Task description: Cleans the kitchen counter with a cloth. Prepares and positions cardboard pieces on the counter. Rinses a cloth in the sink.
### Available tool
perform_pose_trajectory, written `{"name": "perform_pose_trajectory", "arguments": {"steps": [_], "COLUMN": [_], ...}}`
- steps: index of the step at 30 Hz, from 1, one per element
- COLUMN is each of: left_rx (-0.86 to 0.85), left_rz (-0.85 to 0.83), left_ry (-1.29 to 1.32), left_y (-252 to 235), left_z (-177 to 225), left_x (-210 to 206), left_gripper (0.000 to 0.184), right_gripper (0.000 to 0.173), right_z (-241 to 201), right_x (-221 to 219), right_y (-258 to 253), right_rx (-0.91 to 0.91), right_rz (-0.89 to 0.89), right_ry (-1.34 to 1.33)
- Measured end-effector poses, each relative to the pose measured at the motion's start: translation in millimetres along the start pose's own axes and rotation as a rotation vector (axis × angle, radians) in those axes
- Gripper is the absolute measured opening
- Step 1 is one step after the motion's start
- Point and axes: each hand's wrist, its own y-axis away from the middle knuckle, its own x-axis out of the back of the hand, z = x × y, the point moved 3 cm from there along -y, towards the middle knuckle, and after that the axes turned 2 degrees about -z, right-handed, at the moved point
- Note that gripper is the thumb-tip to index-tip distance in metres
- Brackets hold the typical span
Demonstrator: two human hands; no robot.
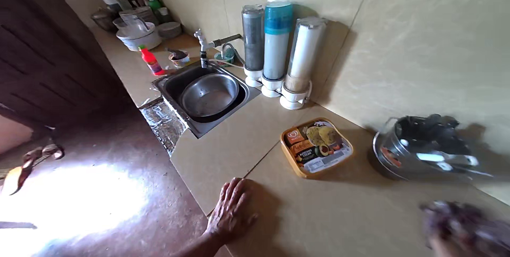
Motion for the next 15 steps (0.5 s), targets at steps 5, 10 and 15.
{"name": "perform_pose_trajectory", "arguments": {"steps": [5, 10, 15], "left_rx": [-0.018, 0.018, -0.262], "left_rz": [-0.026, -0.044, 0.021], "left_ry": [0.024, 0.228, 0.367], "left_y": [-2.4, -2.7, 3.7], "left_z": [-0.3, -6.6, 22.5], "left_x": [-2.4, 5.1, 14.6], "left_gripper": [0.076, 0.078, 0.046], "right_gripper": [0.079, 0.072, 0.045], "right_z": [-165.0, -231.4, -142.1], "right_x": [-8.1, -19.3, 29.5], "right_y": [109.1, 225.7, 247.2], "right_rx": [0.363, 0.522, 0.260], "right_rz": [0.071, -0.359, -0.007], "right_ry": [-0.142, -0.369, -0.550]}}
